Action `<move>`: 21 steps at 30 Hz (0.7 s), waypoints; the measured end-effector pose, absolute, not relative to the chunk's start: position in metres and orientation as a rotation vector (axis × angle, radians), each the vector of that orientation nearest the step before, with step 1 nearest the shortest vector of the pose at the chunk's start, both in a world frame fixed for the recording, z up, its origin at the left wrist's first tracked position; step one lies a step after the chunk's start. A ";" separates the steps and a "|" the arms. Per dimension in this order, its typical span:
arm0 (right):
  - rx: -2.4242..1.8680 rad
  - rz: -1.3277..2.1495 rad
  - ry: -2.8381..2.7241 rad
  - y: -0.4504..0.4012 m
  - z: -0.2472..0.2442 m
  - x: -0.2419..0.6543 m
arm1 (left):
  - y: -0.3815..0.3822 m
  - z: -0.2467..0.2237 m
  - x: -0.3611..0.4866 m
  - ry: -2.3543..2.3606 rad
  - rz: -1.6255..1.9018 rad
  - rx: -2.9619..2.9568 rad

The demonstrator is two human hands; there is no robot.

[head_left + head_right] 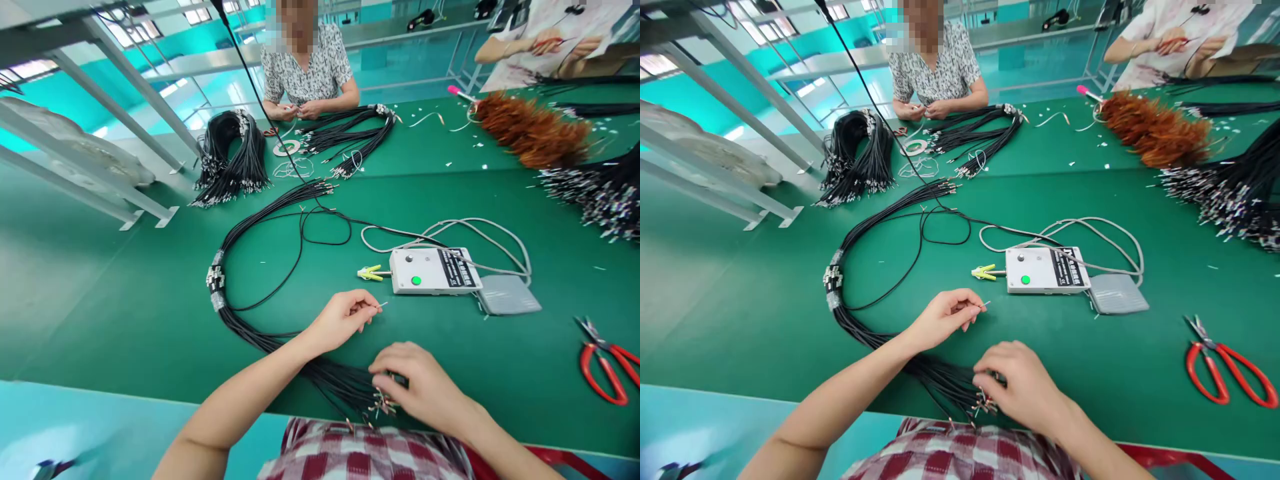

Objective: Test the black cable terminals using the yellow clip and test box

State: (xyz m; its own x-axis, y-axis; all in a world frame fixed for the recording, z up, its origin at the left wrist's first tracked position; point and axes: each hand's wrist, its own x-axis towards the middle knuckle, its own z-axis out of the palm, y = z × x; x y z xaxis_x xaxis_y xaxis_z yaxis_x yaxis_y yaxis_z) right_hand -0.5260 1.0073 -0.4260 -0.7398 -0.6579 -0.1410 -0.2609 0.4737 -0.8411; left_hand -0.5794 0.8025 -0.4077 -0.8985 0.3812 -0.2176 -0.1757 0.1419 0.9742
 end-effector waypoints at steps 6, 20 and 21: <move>-0.100 -1.891 2.048 1.004 -0.426 -0.564 | 0.803 -0.412 -0.578 2.030 1.924 0.013; 0.281 -2.219 1.208 0.975 -0.430 -0.584 | 0.809 -0.428 -0.575 1.746 2.164 -0.148; 0.286 -2.210 1.179 0.974 -0.432 -0.585 | 0.809 -0.430 -0.575 1.702 2.186 -0.160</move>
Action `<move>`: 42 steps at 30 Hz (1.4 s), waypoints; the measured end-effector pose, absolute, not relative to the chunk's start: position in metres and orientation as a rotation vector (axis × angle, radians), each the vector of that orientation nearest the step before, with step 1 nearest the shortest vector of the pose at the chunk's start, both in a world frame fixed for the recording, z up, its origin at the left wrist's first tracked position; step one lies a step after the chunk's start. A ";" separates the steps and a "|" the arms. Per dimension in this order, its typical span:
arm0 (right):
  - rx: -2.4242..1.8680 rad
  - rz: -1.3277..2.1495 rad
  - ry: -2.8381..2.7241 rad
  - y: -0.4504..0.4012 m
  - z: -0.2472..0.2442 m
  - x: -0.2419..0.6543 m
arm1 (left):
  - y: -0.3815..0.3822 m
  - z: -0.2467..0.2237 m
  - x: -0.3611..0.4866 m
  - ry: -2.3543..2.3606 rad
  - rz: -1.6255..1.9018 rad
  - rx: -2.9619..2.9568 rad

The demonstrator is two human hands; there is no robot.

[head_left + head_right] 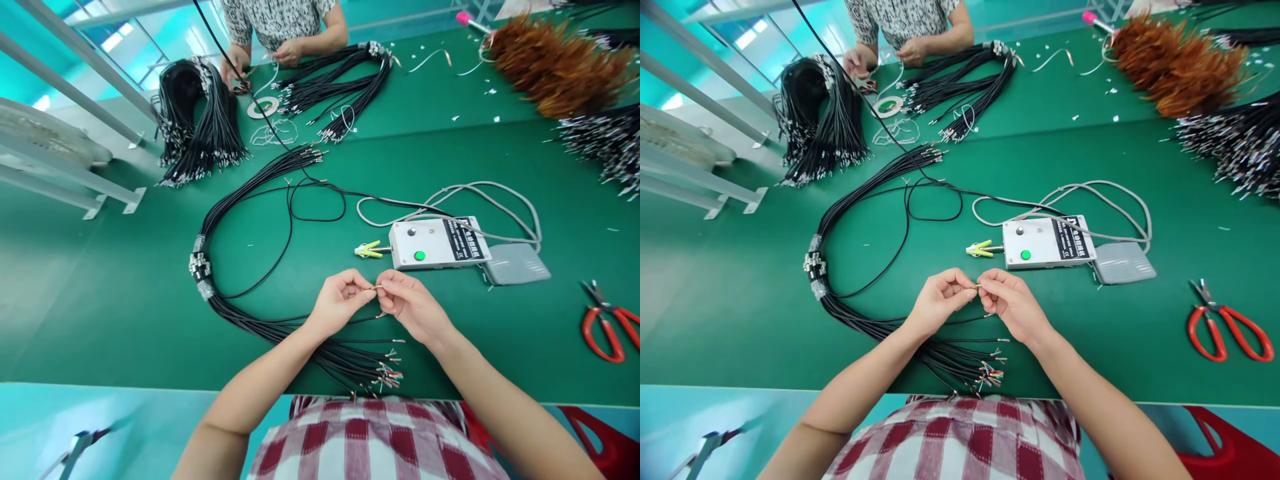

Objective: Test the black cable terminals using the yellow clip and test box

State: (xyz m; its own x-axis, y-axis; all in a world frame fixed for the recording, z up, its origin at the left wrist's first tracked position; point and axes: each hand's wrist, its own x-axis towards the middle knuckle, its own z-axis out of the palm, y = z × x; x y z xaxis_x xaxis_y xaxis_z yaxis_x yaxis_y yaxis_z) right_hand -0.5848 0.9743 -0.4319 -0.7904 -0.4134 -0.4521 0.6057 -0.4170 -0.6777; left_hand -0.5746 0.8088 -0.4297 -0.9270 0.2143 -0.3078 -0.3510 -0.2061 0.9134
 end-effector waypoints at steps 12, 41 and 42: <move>0.302 -2.181 0.981 0.969 -0.450 -0.584 | 0.803 -0.437 -0.571 1.377 2.284 -0.223; -0.903 -1.555 2.912 0.975 -0.460 -0.563 | 0.803 -0.439 -0.569 1.477 2.325 -0.376; -0.899 -1.580 2.898 0.976 -0.460 -0.563 | 0.803 -0.439 -0.570 1.482 2.329 -0.379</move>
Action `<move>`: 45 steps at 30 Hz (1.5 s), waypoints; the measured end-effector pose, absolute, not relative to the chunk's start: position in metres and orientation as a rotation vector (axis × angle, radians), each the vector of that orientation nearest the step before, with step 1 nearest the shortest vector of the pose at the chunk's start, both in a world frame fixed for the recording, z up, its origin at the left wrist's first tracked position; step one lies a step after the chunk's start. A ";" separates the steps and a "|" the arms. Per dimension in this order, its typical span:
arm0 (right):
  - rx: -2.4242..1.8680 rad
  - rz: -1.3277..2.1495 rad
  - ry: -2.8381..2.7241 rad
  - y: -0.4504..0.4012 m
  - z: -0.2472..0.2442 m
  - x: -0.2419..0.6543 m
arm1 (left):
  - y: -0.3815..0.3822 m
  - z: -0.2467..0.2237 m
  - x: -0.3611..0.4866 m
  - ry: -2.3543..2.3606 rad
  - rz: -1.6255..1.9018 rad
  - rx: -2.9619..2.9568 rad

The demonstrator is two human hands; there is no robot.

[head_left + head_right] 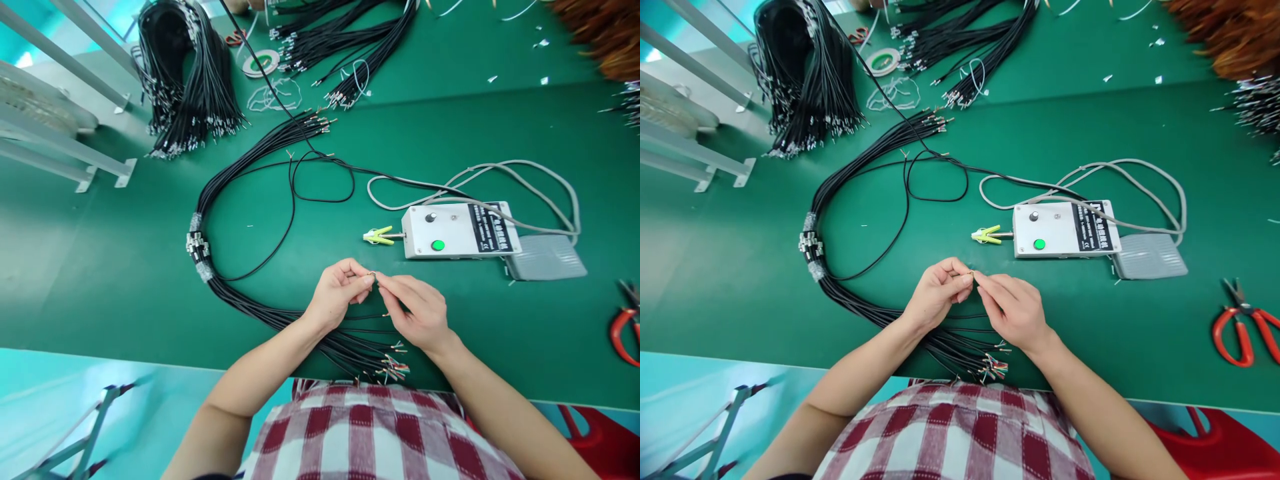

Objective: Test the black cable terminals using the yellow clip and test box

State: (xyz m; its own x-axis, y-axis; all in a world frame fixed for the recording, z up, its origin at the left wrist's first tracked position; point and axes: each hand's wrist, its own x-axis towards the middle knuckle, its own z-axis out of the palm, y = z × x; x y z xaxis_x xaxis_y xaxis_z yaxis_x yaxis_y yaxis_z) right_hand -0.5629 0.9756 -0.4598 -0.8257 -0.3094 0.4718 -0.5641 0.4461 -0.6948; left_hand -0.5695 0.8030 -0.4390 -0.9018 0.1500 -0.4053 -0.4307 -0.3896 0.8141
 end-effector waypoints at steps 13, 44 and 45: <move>0.050 2.359 -2.268 0.966 -0.454 -0.567 | 0.804 -0.441 -0.566 1.546 2.294 -0.275; -0.329 2.768 -2.044 0.956 -0.459 -0.571 | 0.808 -0.451 -0.559 2.082 2.320 -0.097; -0.326 2.773 -2.044 0.956 -0.459 -0.571 | 0.808 -0.453 -0.558 2.166 2.300 -0.058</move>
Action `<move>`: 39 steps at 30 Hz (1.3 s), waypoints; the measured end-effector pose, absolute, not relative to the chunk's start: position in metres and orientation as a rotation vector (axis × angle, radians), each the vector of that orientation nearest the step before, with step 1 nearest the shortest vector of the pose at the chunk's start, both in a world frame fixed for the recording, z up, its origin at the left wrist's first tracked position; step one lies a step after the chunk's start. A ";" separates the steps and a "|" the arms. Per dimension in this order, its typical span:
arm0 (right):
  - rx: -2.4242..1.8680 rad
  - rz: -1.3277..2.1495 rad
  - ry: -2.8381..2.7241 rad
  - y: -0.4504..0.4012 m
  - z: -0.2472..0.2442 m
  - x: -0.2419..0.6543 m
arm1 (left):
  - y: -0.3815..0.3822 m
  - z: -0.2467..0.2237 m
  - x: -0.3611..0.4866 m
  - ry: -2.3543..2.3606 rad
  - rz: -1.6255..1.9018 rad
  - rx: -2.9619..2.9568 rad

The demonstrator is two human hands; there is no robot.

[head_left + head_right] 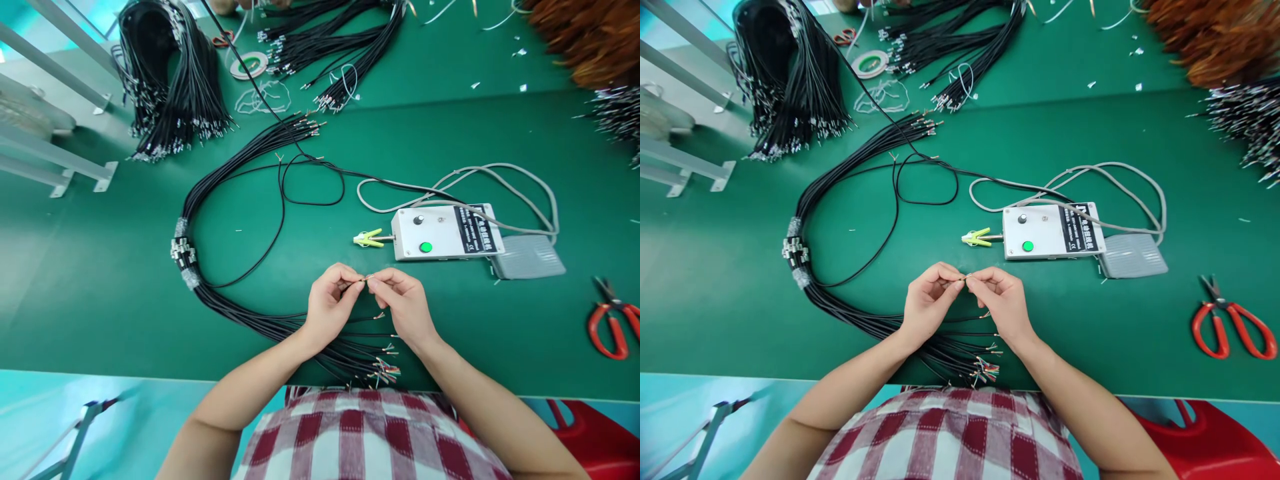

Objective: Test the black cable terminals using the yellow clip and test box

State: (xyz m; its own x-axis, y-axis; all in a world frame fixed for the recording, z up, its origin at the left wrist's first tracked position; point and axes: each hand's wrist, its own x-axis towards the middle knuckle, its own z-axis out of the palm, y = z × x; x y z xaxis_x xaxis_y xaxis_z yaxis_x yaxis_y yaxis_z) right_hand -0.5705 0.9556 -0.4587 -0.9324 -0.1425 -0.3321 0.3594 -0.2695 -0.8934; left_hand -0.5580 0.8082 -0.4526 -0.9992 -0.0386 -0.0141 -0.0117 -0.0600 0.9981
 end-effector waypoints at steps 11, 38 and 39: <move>0.195 -2.273 1.607 0.954 -0.459 -0.570 | 0.807 -0.457 -0.559 -2.014 -2.457 0.071; -0.088 -2.058 1.972 0.963 -0.452 -0.576 | 0.808 -0.452 -0.559 -2.157 -2.550 0.191; -0.105 -2.046 2.006 0.964 -0.453 -0.576 | 0.809 -0.453 -0.558 -2.163 -2.534 0.177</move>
State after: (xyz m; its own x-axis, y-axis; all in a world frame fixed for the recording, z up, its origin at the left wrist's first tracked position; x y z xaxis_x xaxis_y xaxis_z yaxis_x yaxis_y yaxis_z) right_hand -0.5763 0.9642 -0.4527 -0.9601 -0.2434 -0.1379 0.1427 -0.0020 -0.9898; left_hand -0.5583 0.8086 -0.4527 -0.9756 0.0787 -0.2051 -0.2149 -0.1483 0.9653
